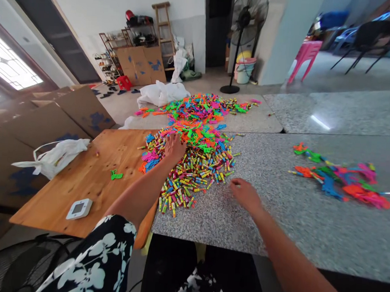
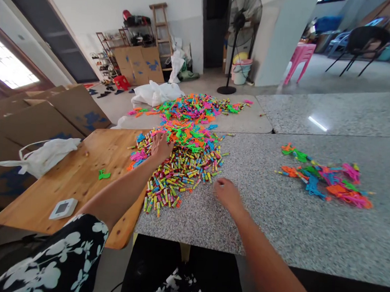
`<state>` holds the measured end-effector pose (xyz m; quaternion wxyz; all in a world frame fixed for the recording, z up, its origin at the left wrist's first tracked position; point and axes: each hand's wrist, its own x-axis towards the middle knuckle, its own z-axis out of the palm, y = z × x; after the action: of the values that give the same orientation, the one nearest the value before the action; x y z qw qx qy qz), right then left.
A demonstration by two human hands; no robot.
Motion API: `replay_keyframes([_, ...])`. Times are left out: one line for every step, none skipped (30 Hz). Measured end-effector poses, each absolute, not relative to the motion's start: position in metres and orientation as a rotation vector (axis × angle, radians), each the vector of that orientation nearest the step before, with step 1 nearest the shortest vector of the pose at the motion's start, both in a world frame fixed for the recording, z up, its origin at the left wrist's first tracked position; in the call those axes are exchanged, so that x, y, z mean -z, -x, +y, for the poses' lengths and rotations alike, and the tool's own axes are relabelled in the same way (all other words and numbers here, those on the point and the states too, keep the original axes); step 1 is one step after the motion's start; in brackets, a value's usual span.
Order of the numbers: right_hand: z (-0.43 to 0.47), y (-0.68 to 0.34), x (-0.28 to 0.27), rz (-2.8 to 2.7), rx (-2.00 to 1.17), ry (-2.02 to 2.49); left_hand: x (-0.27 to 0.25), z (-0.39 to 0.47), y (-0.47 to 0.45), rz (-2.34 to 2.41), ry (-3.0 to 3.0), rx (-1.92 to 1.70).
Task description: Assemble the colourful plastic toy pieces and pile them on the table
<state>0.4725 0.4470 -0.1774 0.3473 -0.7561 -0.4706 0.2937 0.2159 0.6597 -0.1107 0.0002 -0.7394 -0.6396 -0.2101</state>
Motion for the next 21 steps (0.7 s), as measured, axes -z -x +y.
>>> replay_keyframes([0.452, -0.459, 0.181, -1.353, -0.689, 2.049, 0.109, 0.668, -0.219, -1.949, 2.352, 0.601])
replay_keyframes([0.457, -0.447, 0.184, -1.448, -0.604, 2.135, 0.108, 0.676, -0.223, -1.895, 2.388, 0.556])
replay_keyframes([0.46, -0.437, 0.186, -1.509, -0.526, 2.219, 0.107, 0.684, -0.229, -1.852, 2.43, 0.517])
replay_keyframes([0.464, -0.43, 0.186, -1.548, -0.464, 2.292, 0.107, 0.69, -0.235, -1.823, 2.474, 0.473])
replay_keyframes([0.466, -0.424, 0.187, -1.586, -0.424, 2.341, 0.108, 0.695, -0.242, -1.803, 2.519, 0.422])
replay_keyframes([0.468, -0.421, 0.186, -1.626, -0.399, 2.369, 0.109, 0.699, -0.248, -1.788, 2.561, 0.367])
replay_keyframes([0.468, -0.419, 0.186, -1.663, -0.387, 2.381, 0.111, 0.702, -0.255, -1.775, 2.595, 0.318])
replay_keyframes([0.467, -0.418, 0.185, -1.689, -0.384, 2.386, 0.113, 0.704, -0.26, -1.762, 2.617, 0.287])
replay_keyframes([0.466, -0.418, 0.185, -1.708, -0.39, 2.386, 0.114, 0.704, -0.264, -1.746, 2.63, 0.277])
replay_keyframes([0.463, -0.419, 0.185, -1.724, -0.401, 2.384, 0.116, 0.703, -0.266, -1.726, 2.637, 0.285])
replay_keyframes([0.459, -0.42, 0.185, -1.742, -0.418, 2.377, 0.118, 0.701, -0.266, -1.703, 2.644, 0.304])
replay_keyframes([0.455, -0.422, 0.185, -1.767, -0.439, 2.363, 0.119, 0.698, -0.265, -1.679, 2.652, 0.325])
replay_keyframes([0.45, -0.424, 0.185, -1.797, -0.461, 2.344, 0.119, 0.694, -0.262, -1.654, 2.663, 0.346])
replay_keyframes([0.445, -0.425, 0.185, -1.825, -0.482, 2.326, 0.119, 0.689, -0.259, -1.625, 2.678, 0.37])
replay_keyframes([0.441, -0.426, 0.185, -1.848, -0.5, 2.313, 0.119, 0.684, -0.254, -1.592, 2.693, 0.403])
replay_keyframes([0.437, -0.427, 0.185, -1.863, -0.512, 2.305, 0.119, 0.678, -0.248, -1.557, 2.706, 0.443])
replay_keyframes([0.434, -0.427, 0.185, -1.873, -0.515, 2.304, 0.12, 0.672, -0.242, -1.523, 2.718, 0.484])
replay_keyframes([0.432, -0.426, 0.185, -1.883, -0.508, 2.302, 0.121, 0.665, -0.236, -1.492, 2.728, 0.528])
replay_keyframes([0.431, -0.425, 0.185, -1.898, -0.496, 2.292, 0.122, 0.658, -0.23, -1.465, 2.735, 0.572])
replay_keyframes([0.431, -0.423, 0.186, -1.917, -0.481, 2.271, 0.124, 0.651, -0.224, -1.452, 2.736, 0.612])
replay_keyframes([0.432, -0.421, 0.186, -1.932, -0.467, 2.244, 0.127, 0.643, -0.218, -1.454, 2.731, 0.65])
